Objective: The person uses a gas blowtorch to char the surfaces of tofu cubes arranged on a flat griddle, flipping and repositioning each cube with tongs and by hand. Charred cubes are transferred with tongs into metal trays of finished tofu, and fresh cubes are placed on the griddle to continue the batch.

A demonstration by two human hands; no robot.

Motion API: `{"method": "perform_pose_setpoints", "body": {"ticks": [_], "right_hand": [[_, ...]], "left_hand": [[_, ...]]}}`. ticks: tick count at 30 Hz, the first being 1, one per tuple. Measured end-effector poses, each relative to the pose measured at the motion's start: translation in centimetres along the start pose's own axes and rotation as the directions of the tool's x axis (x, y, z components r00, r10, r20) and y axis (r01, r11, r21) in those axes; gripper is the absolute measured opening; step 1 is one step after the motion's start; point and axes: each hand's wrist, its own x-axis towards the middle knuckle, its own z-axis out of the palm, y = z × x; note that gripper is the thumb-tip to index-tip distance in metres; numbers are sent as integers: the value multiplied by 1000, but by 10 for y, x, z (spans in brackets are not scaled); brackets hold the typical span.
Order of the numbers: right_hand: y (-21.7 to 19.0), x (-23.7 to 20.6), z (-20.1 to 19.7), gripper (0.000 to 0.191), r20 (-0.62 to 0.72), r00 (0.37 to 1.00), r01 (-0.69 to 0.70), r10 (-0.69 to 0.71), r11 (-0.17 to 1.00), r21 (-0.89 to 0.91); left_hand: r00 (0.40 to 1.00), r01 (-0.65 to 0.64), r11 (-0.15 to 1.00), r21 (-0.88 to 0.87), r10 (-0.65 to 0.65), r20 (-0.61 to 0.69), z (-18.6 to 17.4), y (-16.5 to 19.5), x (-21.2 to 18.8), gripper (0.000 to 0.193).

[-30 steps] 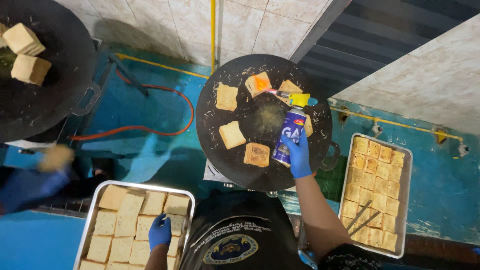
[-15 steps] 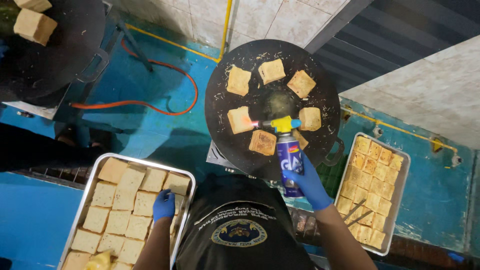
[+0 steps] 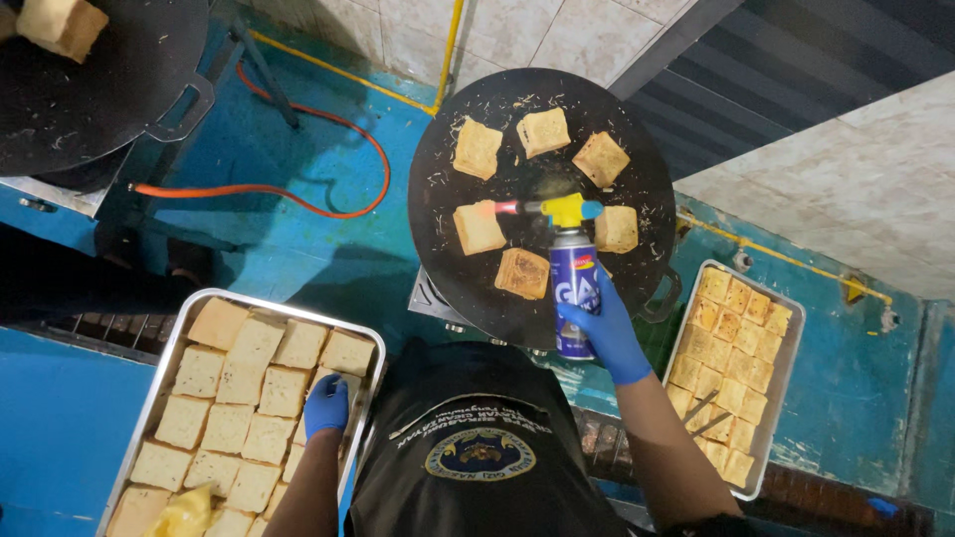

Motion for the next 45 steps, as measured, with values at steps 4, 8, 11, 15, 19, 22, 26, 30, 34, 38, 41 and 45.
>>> {"method": "perform_pose_setpoints", "body": {"ticks": [4,8,11,15,19,22,26,30,34,38,41,45], "right_hand": [[-4,-3,6,89,2,1000,1,-1,1000,-26],[-3,-17,3,89,28,1000,-9,9,1000,-11],[0,-34,-3,93,36,999,-28,29,999,-21],[5,-51,-7,93,57,998,7,-3,998,-61],[4,-52,0,91,43,999,12,-9,998,-59],[0,-43,12,91,37,999,36,-35,999,-5],[-8,-31,25,93,23,999,48,-48,999,4],[-7,-32,29,94,31,999,43,-42,999,-15],[-3,-48,23,94,34,999,-3,5,999,-53],[-4,-67,17,94,62,998,-15,21,996,-88],[-8,-72,16,93,68,998,12,-4,993,-119],[-13,-61,24,94,58,998,30,-24,994,-103]], "left_hand": [[1000,0,999,37,0,-5,-5,-2,2,36],[1000,-8,1000,-27,8,-3,-5,1,5,36],[1000,-8,1000,-23,8,-9,-4,1,5,36],[1000,-2,1000,-21,1,-19,0,-2,2,36],[1000,22,1000,-20,-22,12,2,-1,3,36],[1000,6,1000,7,-6,23,-1,3,7,35],[1000,-14,1000,-19,14,6,-3,11,11,34],[1000,3,1000,-24,-3,7,-3,12,13,35],[1000,-12,1000,-27,11,-14,-2,6,9,33],[997,78,996,-48,-76,30,-1,-1,4,36],[998,57,996,-74,-56,21,0,-3,0,37],[1000,20,998,-52,-20,-8,-2,-4,1,35]]}}
